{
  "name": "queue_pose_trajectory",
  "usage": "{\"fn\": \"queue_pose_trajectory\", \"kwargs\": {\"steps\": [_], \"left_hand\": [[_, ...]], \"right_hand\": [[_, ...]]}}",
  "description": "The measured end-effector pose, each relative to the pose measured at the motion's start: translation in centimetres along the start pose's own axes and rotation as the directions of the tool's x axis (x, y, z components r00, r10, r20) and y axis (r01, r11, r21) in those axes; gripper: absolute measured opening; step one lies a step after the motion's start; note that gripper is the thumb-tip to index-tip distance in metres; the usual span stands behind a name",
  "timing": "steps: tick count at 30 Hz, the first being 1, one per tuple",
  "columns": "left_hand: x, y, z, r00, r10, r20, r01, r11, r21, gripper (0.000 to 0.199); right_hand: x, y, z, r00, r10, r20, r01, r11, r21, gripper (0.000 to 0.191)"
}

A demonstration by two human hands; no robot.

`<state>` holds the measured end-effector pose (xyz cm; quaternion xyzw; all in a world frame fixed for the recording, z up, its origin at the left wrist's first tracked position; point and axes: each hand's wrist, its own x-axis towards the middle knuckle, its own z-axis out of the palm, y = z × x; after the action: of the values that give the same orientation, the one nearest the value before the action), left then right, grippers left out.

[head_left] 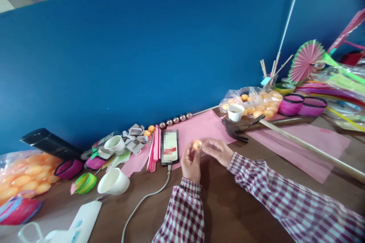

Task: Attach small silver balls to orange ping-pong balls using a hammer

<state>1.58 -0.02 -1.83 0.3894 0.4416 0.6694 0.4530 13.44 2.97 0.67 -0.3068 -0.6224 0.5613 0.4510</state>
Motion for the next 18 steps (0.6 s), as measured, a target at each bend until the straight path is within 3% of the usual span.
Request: {"fn": "queue_pose_trajectory", "kwargs": {"steps": [6,18], "left_hand": [[-0.09,0.18,0.06,0.998,0.063,0.019,-0.063,0.997,0.039,0.042],[-0.11,0.31,0.08,0.999,0.048,-0.003,-0.048,0.997,0.061,0.044]], "right_hand": [[0.05,0.07,-0.05,1.000,-0.008,0.006,0.008,1.000,0.017,0.019],[0.16,0.49,-0.11,0.999,-0.035,0.002,0.035,0.998,-0.059,0.018]]}}
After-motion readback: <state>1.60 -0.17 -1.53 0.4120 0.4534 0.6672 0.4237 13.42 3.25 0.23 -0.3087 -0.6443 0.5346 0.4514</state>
